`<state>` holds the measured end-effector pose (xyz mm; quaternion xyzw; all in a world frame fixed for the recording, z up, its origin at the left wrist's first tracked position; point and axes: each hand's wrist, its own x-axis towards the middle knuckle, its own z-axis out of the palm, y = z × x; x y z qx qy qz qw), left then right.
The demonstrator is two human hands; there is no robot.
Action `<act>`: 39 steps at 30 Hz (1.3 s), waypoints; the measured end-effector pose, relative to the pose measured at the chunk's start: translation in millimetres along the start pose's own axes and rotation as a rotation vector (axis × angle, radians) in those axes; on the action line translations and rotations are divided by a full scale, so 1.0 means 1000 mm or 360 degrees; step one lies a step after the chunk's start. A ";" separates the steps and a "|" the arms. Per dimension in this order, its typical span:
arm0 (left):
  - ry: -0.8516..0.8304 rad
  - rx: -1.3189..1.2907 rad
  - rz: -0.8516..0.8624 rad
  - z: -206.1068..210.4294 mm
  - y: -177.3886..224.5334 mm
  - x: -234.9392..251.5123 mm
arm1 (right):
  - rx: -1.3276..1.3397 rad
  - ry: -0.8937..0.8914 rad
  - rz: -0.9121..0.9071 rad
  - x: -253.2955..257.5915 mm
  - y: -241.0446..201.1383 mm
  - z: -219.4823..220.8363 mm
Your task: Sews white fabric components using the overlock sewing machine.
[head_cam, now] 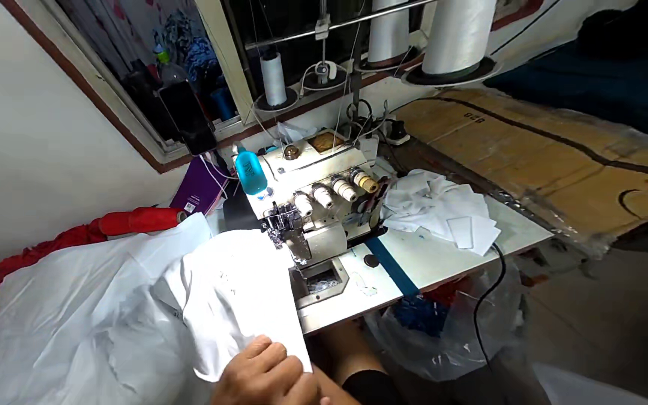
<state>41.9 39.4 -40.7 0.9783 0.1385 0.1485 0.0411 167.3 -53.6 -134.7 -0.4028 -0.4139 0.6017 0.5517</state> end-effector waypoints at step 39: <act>0.0067 0.0173 -0.0520 0.044 0.018 -0.026 | -0.0075 0.0719 0.0059 0.068 0.006 -0.029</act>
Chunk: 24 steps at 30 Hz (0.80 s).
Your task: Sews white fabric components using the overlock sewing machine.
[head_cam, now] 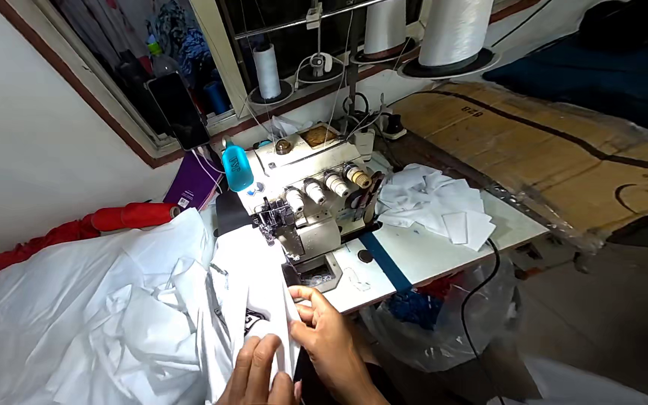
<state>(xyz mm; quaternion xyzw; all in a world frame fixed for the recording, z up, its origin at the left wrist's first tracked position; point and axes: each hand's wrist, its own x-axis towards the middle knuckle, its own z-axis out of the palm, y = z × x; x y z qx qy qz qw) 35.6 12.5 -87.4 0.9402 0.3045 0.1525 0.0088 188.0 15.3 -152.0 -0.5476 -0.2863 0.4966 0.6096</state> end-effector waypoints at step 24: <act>0.0470 -0.0052 -0.0277 0.043 -0.042 0.055 | 0.0237 0.0117 0.0006 -0.044 0.003 -0.016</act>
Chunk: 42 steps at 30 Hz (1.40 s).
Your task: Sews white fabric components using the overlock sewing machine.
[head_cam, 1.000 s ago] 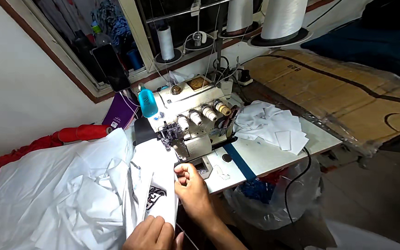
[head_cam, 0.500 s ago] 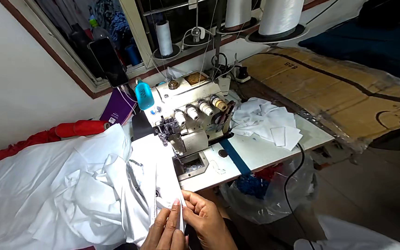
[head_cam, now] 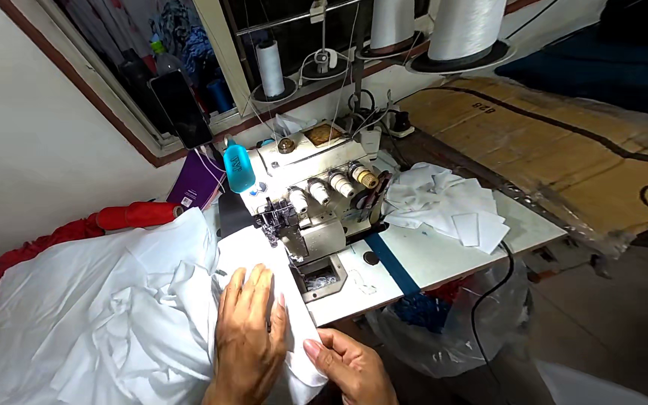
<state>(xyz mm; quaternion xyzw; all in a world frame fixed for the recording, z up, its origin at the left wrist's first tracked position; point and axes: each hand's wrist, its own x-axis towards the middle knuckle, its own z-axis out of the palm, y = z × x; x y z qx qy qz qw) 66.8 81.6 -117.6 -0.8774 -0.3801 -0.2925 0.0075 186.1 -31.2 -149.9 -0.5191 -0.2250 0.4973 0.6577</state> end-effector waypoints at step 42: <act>-0.0474 0.0011 0.0353 -0.040 0.026 -0.036 | 0.0213 -0.0317 0.0091 0.073 -0.008 0.020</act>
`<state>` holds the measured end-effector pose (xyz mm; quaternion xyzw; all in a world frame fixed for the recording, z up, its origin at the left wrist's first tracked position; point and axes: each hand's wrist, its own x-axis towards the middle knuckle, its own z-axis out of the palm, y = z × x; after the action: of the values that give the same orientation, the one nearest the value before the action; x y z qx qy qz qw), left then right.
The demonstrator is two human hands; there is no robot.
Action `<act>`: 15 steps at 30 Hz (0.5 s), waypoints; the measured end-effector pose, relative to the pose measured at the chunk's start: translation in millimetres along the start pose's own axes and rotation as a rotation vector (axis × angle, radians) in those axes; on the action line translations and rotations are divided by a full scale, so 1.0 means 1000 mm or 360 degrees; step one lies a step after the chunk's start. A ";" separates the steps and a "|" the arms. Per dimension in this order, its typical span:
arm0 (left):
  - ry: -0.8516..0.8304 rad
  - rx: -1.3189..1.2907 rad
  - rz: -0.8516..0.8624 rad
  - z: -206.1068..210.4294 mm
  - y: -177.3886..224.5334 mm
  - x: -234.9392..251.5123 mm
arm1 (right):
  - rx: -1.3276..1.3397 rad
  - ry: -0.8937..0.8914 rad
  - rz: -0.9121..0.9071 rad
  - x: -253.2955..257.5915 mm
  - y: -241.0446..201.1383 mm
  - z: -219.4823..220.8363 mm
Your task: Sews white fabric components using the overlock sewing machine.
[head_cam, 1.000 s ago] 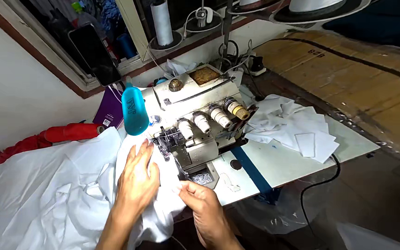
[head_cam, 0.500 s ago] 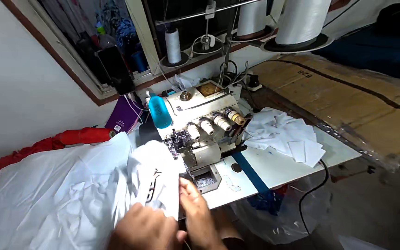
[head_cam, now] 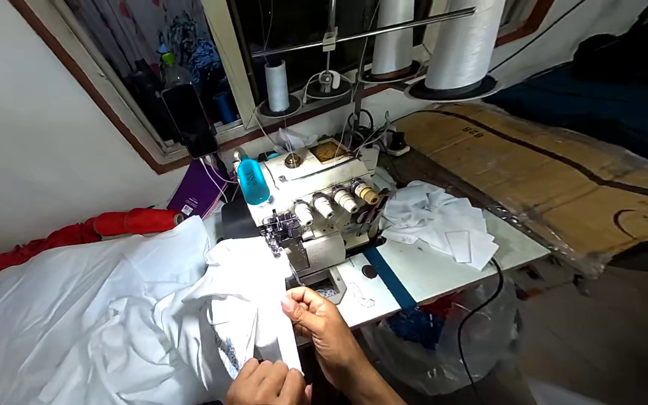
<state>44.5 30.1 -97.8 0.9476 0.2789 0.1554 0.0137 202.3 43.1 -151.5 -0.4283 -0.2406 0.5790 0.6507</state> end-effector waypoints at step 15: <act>0.0310 0.0231 -0.0080 -0.014 0.001 0.002 | -0.1096 0.0288 -0.0659 0.012 -0.003 -0.003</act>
<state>42.0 29.5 -83.5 0.9192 0.3132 0.2258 -0.0781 208.8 54.2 -153.1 -0.6127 -0.4432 0.2815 0.5907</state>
